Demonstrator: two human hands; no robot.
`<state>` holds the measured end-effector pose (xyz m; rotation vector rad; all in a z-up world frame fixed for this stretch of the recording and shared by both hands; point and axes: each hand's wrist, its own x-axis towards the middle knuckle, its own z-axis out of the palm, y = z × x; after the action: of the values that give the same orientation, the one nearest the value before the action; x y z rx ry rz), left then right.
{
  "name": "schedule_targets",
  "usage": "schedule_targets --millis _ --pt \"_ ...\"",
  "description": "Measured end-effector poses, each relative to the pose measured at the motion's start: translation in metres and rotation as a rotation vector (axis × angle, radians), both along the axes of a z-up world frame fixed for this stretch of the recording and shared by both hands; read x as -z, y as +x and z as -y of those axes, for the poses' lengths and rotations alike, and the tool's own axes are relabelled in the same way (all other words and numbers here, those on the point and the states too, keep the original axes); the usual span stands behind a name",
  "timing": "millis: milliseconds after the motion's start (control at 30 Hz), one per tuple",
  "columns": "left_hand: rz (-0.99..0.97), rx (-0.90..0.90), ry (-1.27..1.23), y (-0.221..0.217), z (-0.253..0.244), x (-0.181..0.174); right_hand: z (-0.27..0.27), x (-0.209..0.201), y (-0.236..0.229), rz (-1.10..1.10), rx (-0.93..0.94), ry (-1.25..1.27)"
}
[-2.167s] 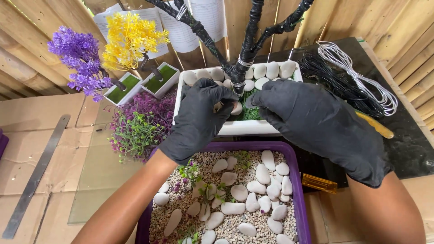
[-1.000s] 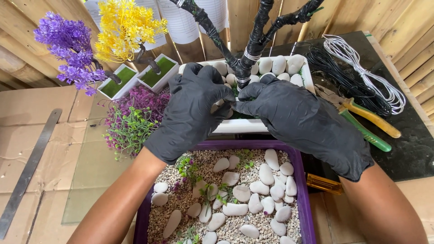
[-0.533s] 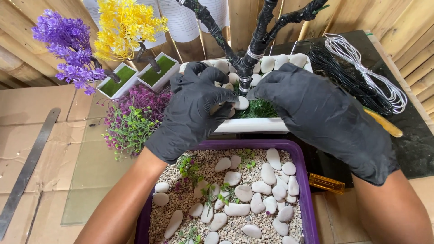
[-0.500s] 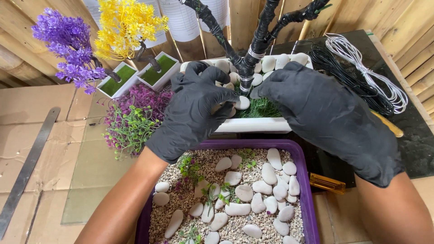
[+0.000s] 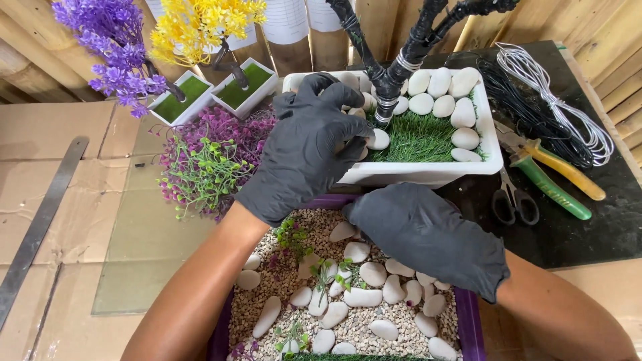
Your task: The person arranges white stones and small artificial plants within a purple tray and a white rectangular pot containing a black tree trunk. They carefully place the stones around the base of the tree and among the greenery to create a decorative miniature landscape.
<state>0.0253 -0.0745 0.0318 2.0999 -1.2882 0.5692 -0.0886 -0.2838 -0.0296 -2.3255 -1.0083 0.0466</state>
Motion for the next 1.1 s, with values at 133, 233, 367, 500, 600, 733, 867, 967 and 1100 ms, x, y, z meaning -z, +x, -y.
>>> schedule_targets --millis 133,233,367,500,600,733,867,967,1100 --pt "0.057 -0.010 0.029 0.000 0.000 -0.002 0.015 0.062 0.003 0.536 0.024 -0.120" --pt "0.067 -0.038 0.040 0.001 -0.001 -0.003 0.008 0.037 0.000 0.790 0.012 -0.288" --pt "0.069 -0.045 0.041 0.002 -0.001 0.001 -0.007 -0.011 0.005 0.561 -0.013 -0.145" --pt "0.053 0.005 0.001 0.002 -0.002 0.000 -0.016 -0.037 -0.011 -0.191 0.207 -0.474" --pt "0.069 -0.036 0.022 0.001 -0.002 0.000 0.002 -0.004 -0.028 0.252 -0.090 -0.153" --pt "0.074 0.008 0.008 0.001 -0.002 0.000 -0.043 -0.053 -0.024 -0.111 -0.057 0.114" --pt "0.170 -0.053 -0.019 -0.003 -0.005 0.005 -0.044 -0.039 -0.031 -0.194 0.068 0.124" --pt "0.170 -0.057 -0.017 0.001 -0.003 0.011 -0.037 0.018 -0.036 0.626 0.118 -0.770" --pt "0.160 -0.028 -0.016 -0.002 -0.004 0.005 -0.040 0.002 -0.034 0.496 0.055 -0.535"
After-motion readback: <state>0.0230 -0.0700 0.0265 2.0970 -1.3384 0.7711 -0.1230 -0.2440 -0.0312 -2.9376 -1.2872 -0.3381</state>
